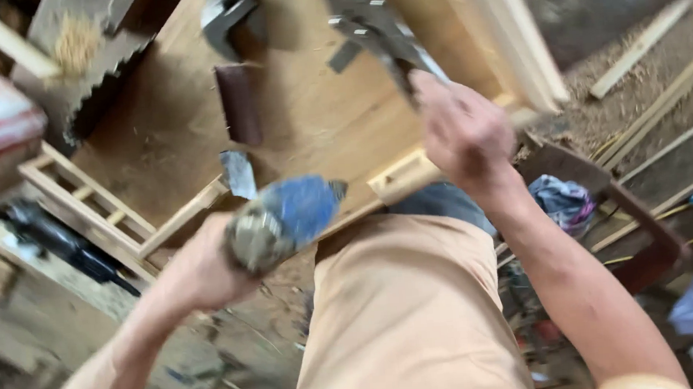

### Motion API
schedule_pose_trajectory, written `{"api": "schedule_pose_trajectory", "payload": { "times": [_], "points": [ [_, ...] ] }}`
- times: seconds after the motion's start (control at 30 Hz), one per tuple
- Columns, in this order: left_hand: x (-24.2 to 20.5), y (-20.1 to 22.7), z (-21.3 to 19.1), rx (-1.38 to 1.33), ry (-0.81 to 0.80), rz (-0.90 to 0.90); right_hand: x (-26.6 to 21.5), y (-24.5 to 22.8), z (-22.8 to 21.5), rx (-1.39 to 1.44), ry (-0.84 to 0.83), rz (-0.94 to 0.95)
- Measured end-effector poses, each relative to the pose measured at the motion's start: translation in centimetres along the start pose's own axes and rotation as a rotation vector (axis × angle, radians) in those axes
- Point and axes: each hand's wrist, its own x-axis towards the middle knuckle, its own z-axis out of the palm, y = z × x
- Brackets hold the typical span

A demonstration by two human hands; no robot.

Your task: The person sands a small wooden frame with sandpaper, then uses a pneumatic nail gun to attach a dowel rod to the frame. The person repeatedly positions the frame and drives nails along the dowel to secure it.

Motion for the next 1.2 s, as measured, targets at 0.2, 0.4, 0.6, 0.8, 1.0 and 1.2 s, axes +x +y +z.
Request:
{"api": "schedule_pose_trajectory", "payload": {
  "times": [0.2, 0.4, 0.6, 0.8, 1.0, 1.2],
  "points": [
    [0.9, -7.5, 5.0, -0.402, 0.081, 0.358, 1.6, -0.6, -0.2, 0.138, 0.055, 0.003],
    [0.5, -11.3, 9.5, -0.604, 0.054, 0.174, 5.4, -1.0, 0.3, 0.141, -0.086, 0.162],
    [-0.2, -14.3, 11.7, -0.592, 0.060, -0.030, 8.4, -0.1, 3.0, -0.443, -0.532, 0.219],
    [0.4, -13.9, 10.9, -0.571, 0.131, -0.233, 12.1, -3.2, 8.8, -0.224, -0.390, 0.363],
    [-0.1, -10.3, 8.1, -0.591, 0.029, -0.268, 12.8, -4.9, 6.5, -0.035, -0.441, 0.306],
    [1.6, -5.1, 4.9, -0.419, 0.253, 0.577, 10.2, 5.7, -1.2, -0.478, -0.240, 0.375]
  ]
}}
